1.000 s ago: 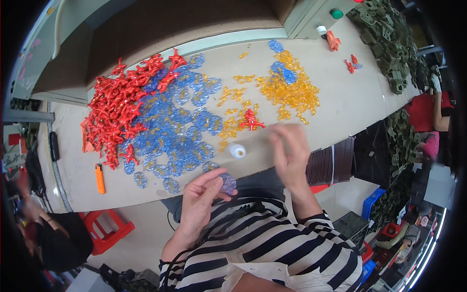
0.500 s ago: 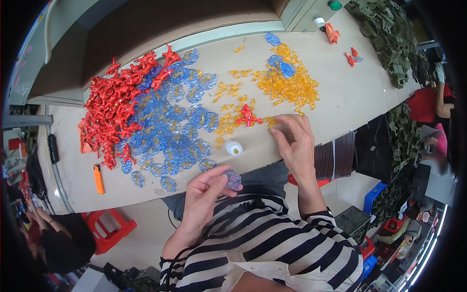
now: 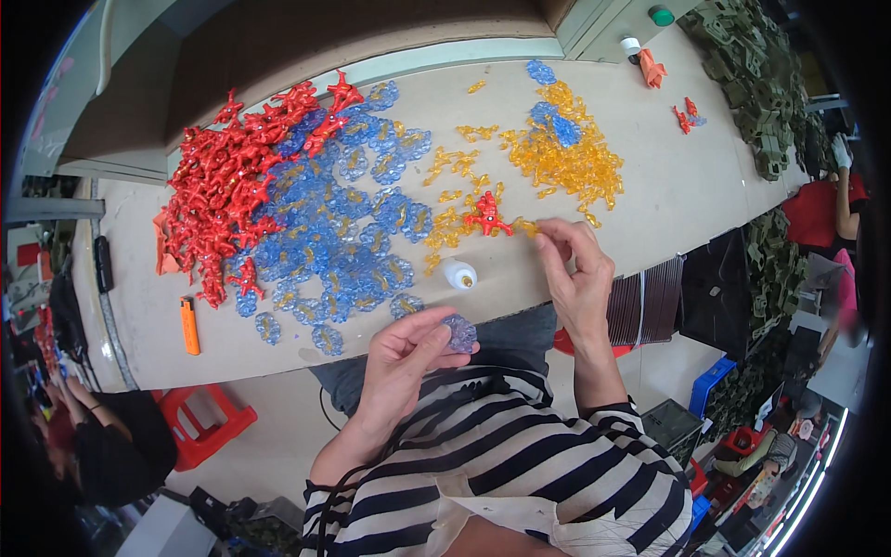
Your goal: The person glues small plastic pieces together with a glue bottle to assemble toy figures.
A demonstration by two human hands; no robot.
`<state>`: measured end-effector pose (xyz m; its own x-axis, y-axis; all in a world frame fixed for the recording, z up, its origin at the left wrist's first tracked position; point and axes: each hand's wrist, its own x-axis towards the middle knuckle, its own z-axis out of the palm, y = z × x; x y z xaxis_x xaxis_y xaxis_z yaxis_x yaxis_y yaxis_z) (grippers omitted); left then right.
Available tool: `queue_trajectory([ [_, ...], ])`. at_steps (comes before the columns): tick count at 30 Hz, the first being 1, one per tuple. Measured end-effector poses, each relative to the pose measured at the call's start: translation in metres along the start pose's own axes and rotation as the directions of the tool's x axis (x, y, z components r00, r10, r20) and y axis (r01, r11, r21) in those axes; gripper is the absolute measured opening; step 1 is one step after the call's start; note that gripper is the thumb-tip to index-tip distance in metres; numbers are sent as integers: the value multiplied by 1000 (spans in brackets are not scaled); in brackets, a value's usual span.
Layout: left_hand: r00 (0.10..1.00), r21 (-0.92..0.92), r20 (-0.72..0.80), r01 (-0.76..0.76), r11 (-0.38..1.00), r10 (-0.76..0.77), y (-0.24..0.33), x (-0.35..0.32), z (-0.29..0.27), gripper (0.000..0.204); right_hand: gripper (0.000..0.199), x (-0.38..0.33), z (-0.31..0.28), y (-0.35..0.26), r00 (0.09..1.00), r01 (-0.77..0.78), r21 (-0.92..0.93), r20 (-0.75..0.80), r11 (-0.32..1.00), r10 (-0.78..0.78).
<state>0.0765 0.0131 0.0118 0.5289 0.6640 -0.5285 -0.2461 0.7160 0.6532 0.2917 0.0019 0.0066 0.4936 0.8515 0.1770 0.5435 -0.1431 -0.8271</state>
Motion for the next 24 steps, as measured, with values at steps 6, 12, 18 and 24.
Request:
queue_trajectory([
  [6, 999, -37, 26, 38, 999, -37, 1, -1, -2, 27, 11, -1, -1, 5, 992, 125, -69, 8, 990, -125],
  [12, 1000, -29, 18, 25, 999, -24, 1, -2, -1, 27, 9, -10, -6, -1, 999, -45, 35, 14, 998, 45],
  [18, 1000, -32, -7, 24, 999, -24, -2, -1, -1, 28, 11, -22, -11, -21, 977, -69, 45, 203, 997, 59],
  [24, 999, -63, -47, -24, 998, 21, -7, -1, 3, 31, 25, -45, -1, -34, 924, 238, 206, 252, 949, -287],
])
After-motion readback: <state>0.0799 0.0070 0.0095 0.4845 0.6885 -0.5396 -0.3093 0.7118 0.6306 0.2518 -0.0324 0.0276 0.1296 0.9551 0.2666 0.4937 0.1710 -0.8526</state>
